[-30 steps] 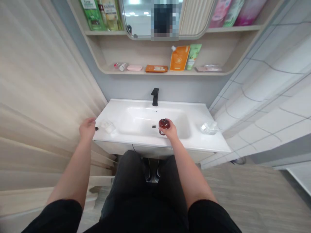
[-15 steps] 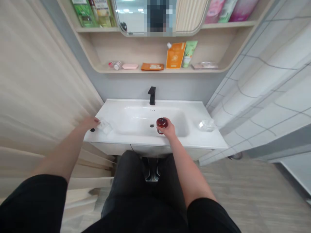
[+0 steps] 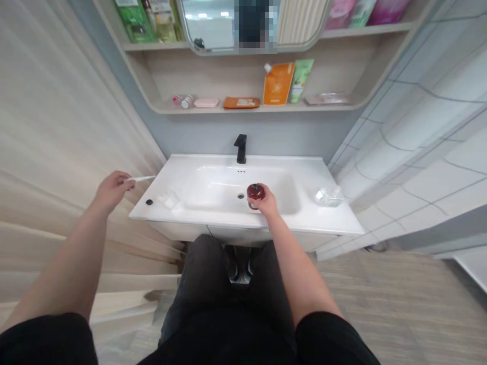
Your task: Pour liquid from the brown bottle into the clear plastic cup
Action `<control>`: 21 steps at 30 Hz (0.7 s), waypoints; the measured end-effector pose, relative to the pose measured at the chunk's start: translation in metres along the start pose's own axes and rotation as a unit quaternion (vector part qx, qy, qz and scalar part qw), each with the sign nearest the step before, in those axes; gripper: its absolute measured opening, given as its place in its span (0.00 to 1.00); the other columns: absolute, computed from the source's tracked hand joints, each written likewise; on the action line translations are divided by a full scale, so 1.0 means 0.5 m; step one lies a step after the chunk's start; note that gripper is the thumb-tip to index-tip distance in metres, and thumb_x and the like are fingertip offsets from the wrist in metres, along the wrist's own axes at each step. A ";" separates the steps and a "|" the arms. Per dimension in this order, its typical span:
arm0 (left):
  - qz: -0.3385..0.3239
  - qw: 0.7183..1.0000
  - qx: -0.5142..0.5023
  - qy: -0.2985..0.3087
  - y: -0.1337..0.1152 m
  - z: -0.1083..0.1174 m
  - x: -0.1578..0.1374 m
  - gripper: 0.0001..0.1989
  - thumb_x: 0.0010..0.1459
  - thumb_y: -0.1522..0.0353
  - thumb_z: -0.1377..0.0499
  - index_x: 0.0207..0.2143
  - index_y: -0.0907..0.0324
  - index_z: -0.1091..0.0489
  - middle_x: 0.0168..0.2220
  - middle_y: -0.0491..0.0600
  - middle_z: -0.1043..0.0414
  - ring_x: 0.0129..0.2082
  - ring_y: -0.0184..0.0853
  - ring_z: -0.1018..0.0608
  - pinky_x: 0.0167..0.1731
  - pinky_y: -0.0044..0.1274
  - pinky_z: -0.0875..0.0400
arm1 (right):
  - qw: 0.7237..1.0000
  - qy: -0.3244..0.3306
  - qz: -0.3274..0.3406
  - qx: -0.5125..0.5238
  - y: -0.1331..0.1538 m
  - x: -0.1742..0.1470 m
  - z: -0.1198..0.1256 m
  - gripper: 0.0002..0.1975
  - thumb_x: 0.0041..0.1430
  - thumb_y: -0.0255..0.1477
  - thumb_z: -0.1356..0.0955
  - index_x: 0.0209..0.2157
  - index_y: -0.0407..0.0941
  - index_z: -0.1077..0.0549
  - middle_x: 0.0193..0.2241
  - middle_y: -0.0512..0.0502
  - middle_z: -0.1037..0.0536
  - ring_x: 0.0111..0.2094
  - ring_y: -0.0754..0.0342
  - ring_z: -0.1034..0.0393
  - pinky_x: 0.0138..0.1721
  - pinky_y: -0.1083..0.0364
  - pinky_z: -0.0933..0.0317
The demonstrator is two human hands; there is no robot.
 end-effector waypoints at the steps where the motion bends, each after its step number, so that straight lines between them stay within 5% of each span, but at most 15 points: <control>1: -0.010 1.000 0.005 0.017 -0.008 0.007 -0.009 0.17 0.65 0.59 0.37 0.50 0.62 0.25 0.35 0.46 0.20 0.37 0.34 0.24 0.40 0.23 0.28 | 1.000 -0.001 0.001 0.001 0.000 0.000 0.000 0.43 0.39 0.46 0.17 0.58 0.49 0.24 0.52 0.39 0.15 0.53 0.35 0.20 0.62 0.35 0.28; 9: -0.018 0.998 0.064 0.003 -0.070 0.000 -0.028 0.21 0.64 0.56 0.36 0.52 0.60 0.21 0.38 0.45 0.19 0.39 0.35 0.24 0.43 0.24 0.28 | 1.000 -0.003 0.002 -0.002 0.006 -0.004 0.000 0.43 0.39 0.45 0.17 0.58 0.48 0.24 0.53 0.39 0.15 0.54 0.35 0.20 0.62 0.36 0.28; 13: -0.029 0.995 0.091 0.042 -0.093 -0.014 -0.023 0.21 0.62 0.55 0.35 0.50 0.60 0.19 0.35 0.45 0.19 0.37 0.37 0.23 0.43 0.25 0.28 | 1.000 0.003 0.005 0.002 0.003 -0.004 0.000 0.44 0.39 0.45 0.17 0.59 0.48 0.24 0.53 0.39 0.15 0.54 0.35 0.19 0.62 0.36 0.28; 21: -0.051 0.988 0.122 0.086 -0.083 -0.070 -0.011 0.18 0.55 0.56 0.32 0.44 0.55 0.17 0.32 0.50 0.20 0.36 0.46 0.18 0.42 0.32 0.24 | 1.000 0.001 0.006 -0.001 0.005 -0.004 0.001 0.43 0.40 0.45 0.17 0.59 0.48 0.24 0.54 0.40 0.15 0.54 0.36 0.19 0.63 0.37 0.28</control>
Point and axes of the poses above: each hand's wrist, its own x-axis towards the middle knuckle, its own z-axis out of the back of the hand, y = z × x, the point moved 3 cm from there along x, towards the middle knuckle
